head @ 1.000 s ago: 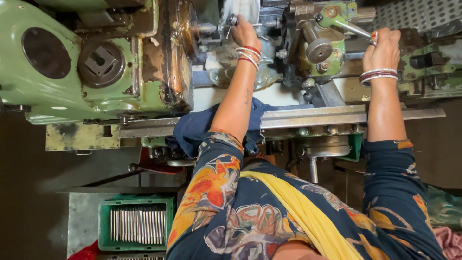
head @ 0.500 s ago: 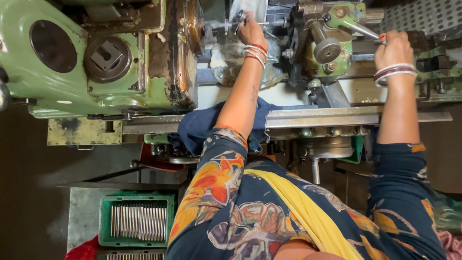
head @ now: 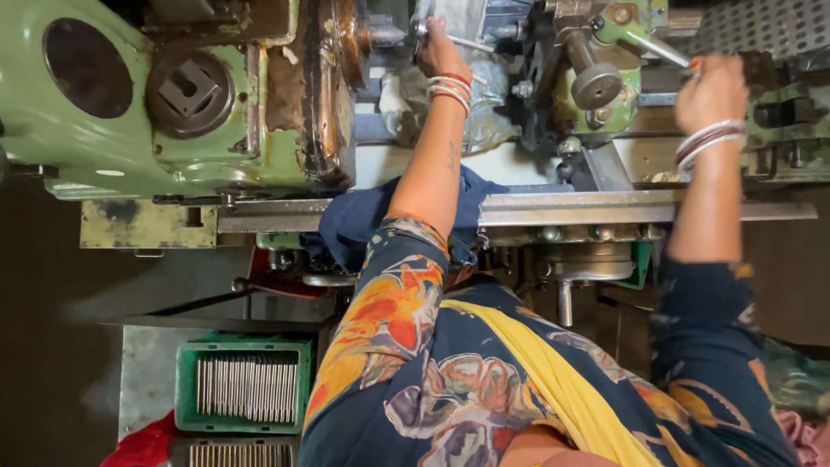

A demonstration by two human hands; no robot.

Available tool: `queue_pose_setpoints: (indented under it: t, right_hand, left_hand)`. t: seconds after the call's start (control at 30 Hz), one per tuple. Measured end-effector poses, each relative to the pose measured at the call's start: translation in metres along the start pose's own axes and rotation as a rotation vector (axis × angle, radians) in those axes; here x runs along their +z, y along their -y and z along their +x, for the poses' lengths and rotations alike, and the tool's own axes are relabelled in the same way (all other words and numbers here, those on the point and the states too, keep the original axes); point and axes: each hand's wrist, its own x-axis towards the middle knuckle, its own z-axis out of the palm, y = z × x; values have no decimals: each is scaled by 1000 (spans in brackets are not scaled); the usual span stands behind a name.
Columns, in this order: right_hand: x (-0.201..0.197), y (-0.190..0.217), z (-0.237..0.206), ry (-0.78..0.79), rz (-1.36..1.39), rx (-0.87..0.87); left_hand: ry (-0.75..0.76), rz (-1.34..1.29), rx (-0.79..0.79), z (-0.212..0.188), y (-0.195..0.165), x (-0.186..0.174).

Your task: The person repeatedly picks up metal rods from a green tray, inserts them into a machine, operates a lever to process them, and places the finished rods into a second tray. The cycle repeats continuously throughout the clip.

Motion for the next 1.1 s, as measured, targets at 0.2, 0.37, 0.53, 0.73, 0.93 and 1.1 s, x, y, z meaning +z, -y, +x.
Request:
queue_pose_setpoints:
  t: [0.2,0.37,0.53,0.73,0.93,1.1]
  right_hand:
    - [-1,-23,24,10,60,17]
    - [-6,-15,19,54,72,34]
    - [-11,-21,23,101,88,48]
    - [-10,-23,29,52,79,-27]
    - [-5,33,-6,42,-98,209]
    - [-10,48,-9,-80,98,142]
  left_hand:
    - [-56,174,-126,3,2,-9]
    - [-34,-177,-139,6,6,-7]
    - [-55,-152,-164,4,2,-6]
    - [15,-139,-132,11,1,-6]
    - [18,-193,-180,22,3,2]
    - [110,-294,-222,28,2,-1]
